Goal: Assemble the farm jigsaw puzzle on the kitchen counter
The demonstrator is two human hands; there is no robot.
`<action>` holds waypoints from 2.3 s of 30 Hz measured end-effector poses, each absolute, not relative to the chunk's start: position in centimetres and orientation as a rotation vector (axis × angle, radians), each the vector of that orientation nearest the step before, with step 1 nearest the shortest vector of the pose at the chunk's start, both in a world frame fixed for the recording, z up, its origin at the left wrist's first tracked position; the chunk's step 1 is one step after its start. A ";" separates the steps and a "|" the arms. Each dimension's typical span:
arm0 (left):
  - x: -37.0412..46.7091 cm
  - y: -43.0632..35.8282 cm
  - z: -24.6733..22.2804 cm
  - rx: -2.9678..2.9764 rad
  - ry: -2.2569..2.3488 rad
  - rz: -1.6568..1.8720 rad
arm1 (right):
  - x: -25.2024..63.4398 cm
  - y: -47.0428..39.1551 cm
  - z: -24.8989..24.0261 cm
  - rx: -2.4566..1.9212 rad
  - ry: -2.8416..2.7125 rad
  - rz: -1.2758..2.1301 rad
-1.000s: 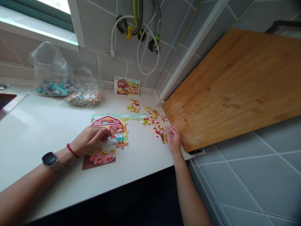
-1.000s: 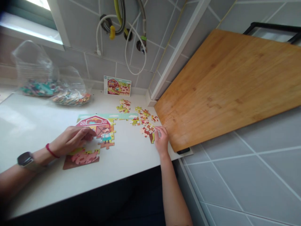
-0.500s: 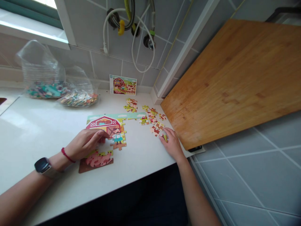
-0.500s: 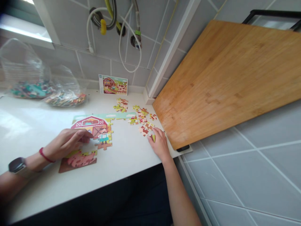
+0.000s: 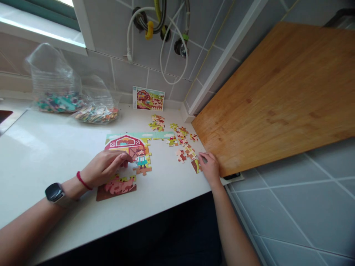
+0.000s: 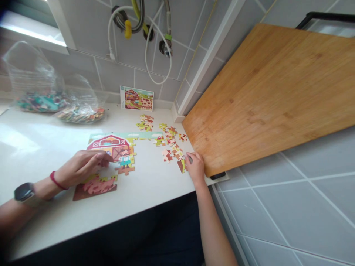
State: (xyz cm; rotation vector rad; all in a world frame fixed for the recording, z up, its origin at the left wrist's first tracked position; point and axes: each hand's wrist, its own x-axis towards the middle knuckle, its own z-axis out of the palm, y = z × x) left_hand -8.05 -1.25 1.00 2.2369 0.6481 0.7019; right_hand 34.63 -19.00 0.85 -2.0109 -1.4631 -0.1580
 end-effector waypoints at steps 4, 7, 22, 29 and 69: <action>-8.0 -1.3 0.9 2.257 0.626 0.711 | 33.9 -19.7 1.2 -1.920 -1.629 -0.065; -7.9 -1.3 1.0 2.257 0.621 0.735 | 33.1 -19.8 1.5 -1.863 -1.777 0.076; -7.6 -1.5 2.3 2.286 0.624 0.738 | 32.2 -15.4 1.4 -1.959 -1.738 0.197; -7.6 -1.6 2.5 2.298 0.641 0.675 | 32.7 -14.7 1.7 -2.155 -1.597 -0.180; -8.0 -1.5 2.8 2.151 0.653 0.902 | 32.5 -5.7 0.7 -1.779 -1.325 -0.008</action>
